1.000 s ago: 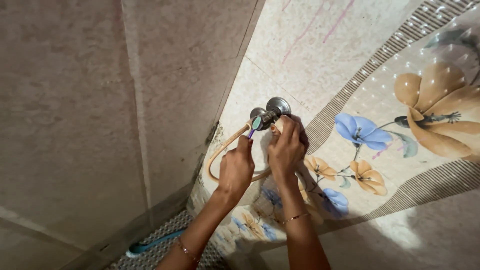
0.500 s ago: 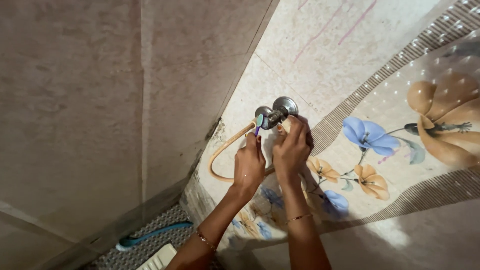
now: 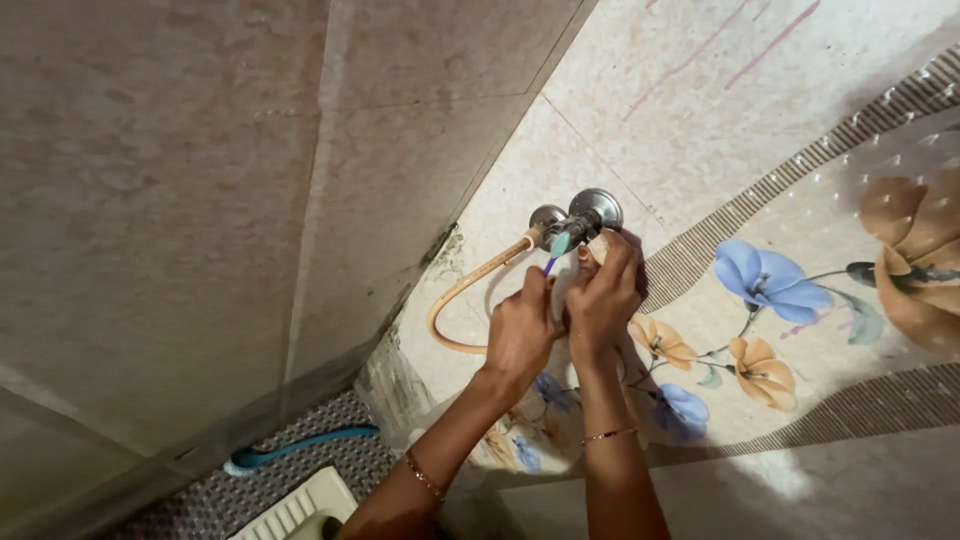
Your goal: Scrubbing and cleaning a bathroom faucet and adjacent pipes using a toothbrush and a cloth.
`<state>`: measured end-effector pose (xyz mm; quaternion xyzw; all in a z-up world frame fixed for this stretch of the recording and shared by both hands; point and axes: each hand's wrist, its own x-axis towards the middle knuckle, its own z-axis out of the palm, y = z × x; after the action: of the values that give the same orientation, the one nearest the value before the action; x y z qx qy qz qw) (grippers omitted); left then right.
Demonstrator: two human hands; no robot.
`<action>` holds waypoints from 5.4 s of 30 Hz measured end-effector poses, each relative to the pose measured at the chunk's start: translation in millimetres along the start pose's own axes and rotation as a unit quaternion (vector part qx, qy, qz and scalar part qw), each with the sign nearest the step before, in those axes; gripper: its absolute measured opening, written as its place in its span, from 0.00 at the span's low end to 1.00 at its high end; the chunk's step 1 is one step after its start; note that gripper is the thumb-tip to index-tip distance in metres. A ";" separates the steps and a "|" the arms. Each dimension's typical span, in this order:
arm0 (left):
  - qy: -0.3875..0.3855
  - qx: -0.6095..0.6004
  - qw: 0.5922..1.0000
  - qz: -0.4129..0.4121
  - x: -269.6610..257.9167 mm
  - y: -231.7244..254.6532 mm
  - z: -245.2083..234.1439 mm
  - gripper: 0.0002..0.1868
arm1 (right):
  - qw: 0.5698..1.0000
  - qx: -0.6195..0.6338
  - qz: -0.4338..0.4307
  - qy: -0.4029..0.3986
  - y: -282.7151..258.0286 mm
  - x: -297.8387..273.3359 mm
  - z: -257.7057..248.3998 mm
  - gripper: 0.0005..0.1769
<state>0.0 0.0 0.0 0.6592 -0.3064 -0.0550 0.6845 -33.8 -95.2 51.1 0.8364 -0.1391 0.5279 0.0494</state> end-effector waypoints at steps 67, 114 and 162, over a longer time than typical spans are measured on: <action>0.087 0.193 0.953 0.216 -0.8 -18.4 -7.1 0.09 | 0.998 0.041 0.000 0.036 -2.7 4.2 0.2 0.17; 0.007 0.141 0.989 -0.044 13.7 1.2 24.5 0.22 | 0.998 0.064 0.002 0.004 5.6 -8.1 -11.9 0.25; -0.234 0.100 0.967 0.021 116.2 10.8 -64.0 0.21 | 0.995 0.090 0.019 0.031 3.3 0.1 -4.6 0.18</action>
<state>121.6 1.2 54.1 0.6865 -0.4755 -0.1622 0.5256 -38.8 -97.2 53.1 0.8181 -0.1049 0.5645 -0.0316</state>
